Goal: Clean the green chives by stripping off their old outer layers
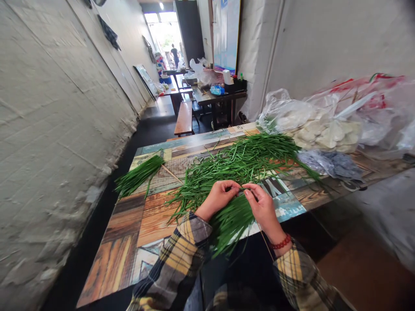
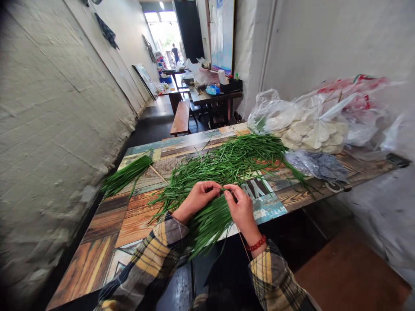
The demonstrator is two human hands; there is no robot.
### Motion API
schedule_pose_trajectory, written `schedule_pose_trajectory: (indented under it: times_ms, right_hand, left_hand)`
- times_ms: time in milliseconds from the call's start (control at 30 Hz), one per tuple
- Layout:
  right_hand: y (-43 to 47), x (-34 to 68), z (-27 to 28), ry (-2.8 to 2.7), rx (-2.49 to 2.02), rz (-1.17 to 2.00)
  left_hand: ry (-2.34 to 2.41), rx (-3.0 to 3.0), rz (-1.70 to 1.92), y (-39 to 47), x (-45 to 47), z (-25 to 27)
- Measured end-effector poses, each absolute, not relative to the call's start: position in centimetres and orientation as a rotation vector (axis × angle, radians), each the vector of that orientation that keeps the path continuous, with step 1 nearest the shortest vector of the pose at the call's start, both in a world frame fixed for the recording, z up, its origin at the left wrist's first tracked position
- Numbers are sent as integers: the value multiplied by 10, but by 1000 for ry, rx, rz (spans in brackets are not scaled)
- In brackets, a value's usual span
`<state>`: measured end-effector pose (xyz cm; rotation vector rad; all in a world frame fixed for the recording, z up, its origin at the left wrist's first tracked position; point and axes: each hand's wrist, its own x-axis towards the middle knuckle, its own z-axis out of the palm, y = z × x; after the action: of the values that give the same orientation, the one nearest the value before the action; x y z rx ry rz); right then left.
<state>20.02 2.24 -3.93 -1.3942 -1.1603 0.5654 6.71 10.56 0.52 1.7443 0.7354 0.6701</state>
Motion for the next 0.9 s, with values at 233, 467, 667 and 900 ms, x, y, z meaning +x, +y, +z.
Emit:
schedule_pose_trajectory:
  times_ms: [233,467,667,900]
  right_hand:
    - [19,201,-41,-1092,-1427,531]
    - [18,201,-44,-1077,-1421,544]
    - [18,201,-44,-1142,-1407,551]
    - [17,200,-41,-1247,-1406,482]
  left_hand:
    - [776,1636,620,116,56,9]
    - [1166,1649,1187,145,35,3]
    - [885,1682,1038,125,52,7]
    - [635,1921,523,105,65,8]
